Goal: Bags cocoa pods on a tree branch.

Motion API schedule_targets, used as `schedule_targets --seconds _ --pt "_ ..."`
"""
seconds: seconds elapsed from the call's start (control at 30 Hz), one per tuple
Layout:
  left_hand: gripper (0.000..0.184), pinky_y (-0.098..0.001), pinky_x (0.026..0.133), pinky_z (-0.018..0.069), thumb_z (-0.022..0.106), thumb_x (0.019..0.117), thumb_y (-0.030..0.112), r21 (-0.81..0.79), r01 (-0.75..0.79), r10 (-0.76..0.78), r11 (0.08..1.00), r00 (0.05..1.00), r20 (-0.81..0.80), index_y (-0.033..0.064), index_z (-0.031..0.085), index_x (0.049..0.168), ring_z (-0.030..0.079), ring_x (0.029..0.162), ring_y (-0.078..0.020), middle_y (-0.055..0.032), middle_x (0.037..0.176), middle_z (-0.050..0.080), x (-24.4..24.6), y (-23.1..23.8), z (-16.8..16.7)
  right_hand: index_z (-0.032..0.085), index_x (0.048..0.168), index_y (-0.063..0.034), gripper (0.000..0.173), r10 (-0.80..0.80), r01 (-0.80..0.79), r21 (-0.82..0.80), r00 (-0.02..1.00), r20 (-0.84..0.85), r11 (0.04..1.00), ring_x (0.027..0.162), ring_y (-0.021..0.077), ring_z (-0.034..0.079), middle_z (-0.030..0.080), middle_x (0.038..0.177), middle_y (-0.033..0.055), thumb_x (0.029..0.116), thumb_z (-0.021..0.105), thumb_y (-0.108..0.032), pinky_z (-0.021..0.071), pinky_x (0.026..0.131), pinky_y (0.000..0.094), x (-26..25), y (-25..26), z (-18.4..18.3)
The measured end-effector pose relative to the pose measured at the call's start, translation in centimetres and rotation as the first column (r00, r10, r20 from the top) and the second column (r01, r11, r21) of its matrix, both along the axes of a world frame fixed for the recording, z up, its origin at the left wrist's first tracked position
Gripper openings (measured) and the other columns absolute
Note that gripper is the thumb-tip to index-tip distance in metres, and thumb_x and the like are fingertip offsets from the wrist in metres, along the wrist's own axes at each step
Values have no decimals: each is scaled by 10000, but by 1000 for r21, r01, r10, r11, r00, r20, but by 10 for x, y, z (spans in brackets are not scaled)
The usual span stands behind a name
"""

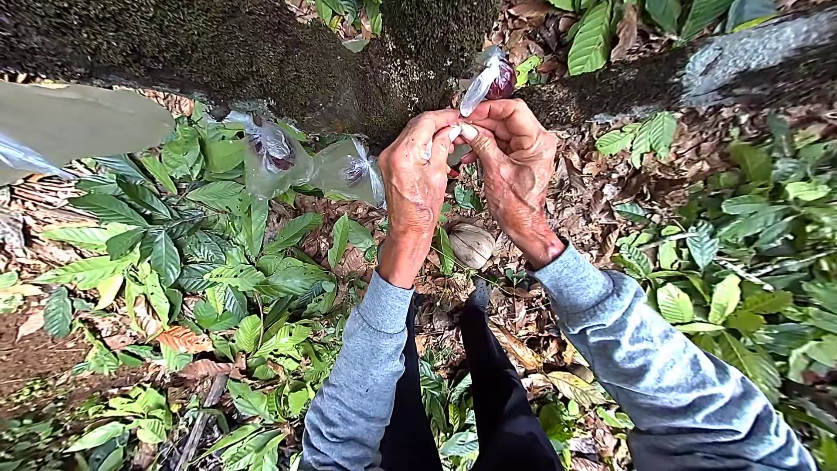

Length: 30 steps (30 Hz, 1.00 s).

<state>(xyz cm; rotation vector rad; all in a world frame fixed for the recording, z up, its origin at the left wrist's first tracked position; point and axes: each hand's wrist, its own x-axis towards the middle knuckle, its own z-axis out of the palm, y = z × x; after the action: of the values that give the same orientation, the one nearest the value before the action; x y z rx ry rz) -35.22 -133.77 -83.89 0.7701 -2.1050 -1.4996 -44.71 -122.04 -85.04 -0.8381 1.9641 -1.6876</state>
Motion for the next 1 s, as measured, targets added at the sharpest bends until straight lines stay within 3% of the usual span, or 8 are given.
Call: schedule_targets --seconds 0.1,0.3,0.43,0.57,0.67,0.73,0.83,1.0 --pt "151 -250 495 545 627 1012 71 66 -21 22 998 1000 -13 39 695 1143 624 598 -135 -83 897 691 -6 -3 -3 602 1222 -35 193 33 -35 49 999 31 998 679 87 662 681 939 43 1056 563 -125 567 548 197 -2 4 4" --pt "148 -255 420 500 614 1027 107 164 -39 41 986 999 -8 52 685 1144 573 513 -152 -80 794 660 -3 1 2 648 1197 -11 200 43 -46 63 997 62 997 633 94 662 688 882 50 1038 599 -121 577 527 206 -5 5 7" --pt "133 -255 391 455 628 1018 115 119 -41 42 992 999 -10 59 677 1128 541 499 -155 -76 790 646 2 6 2 656 1148 -27 175 -26 26 128 1000 -4 991 515 90 586 668 769 40 1051 579 -151 493 433 205 -5 -3 4" --pt "199 -256 646 570 633 1007 68 -151 -31 31 988 1000 1 31 685 1195 659 780 -135 -101 1049 674 -6 8 -12 656 1162 -46 187 -87 98 174 993 -74 980 583 77 610 675 816 32 1062 563 -174 514 500 208 -4 -17 0" --pt "232 -302 921 551 636 994 39 -365 -12 6 931 1000 -17 -7 676 1218 660 1103 -186 -145 1197 670 -3 10 -19 659 1142 -36 182 -125 138 176 989 -80 975 582 90 602 667 802 45 1059 569 -170 497 489 224 -2 -20 -4" --pt "202 -302 977 541 620 994 18 -401 -57 46 914 998 -38 -16 697 1177 660 1144 -195 -150 1192 682 -9 11 -25 636 1121 -51 174 -97 105 195 994 -50 975 553 90 594 658 778 33 1067 557 -196 482 453 215 0 -15 1" --pt "190 -274 927 550 622 994 23 -291 -120 116 949 993 -31 4 709 1161 677 1069 -155 -120 1141 701 -14 11 -24 593 1192 -66 177 -12 20 222 999 -37 975 635 88 630 670 883 28 1061 562 -182 514 497 213 0 -6 7" --pt "169 -252 623 529 665 981 68 -134 -177 177 975 984 -7 53 686 1148 619 747 -130 -80 960 659 -11 20 -13 531 1278 -68 279 17 3 251 997 -78 968 712 107 642 657 1021 51 1009 608 -71 524 533 218 2 -8 3"
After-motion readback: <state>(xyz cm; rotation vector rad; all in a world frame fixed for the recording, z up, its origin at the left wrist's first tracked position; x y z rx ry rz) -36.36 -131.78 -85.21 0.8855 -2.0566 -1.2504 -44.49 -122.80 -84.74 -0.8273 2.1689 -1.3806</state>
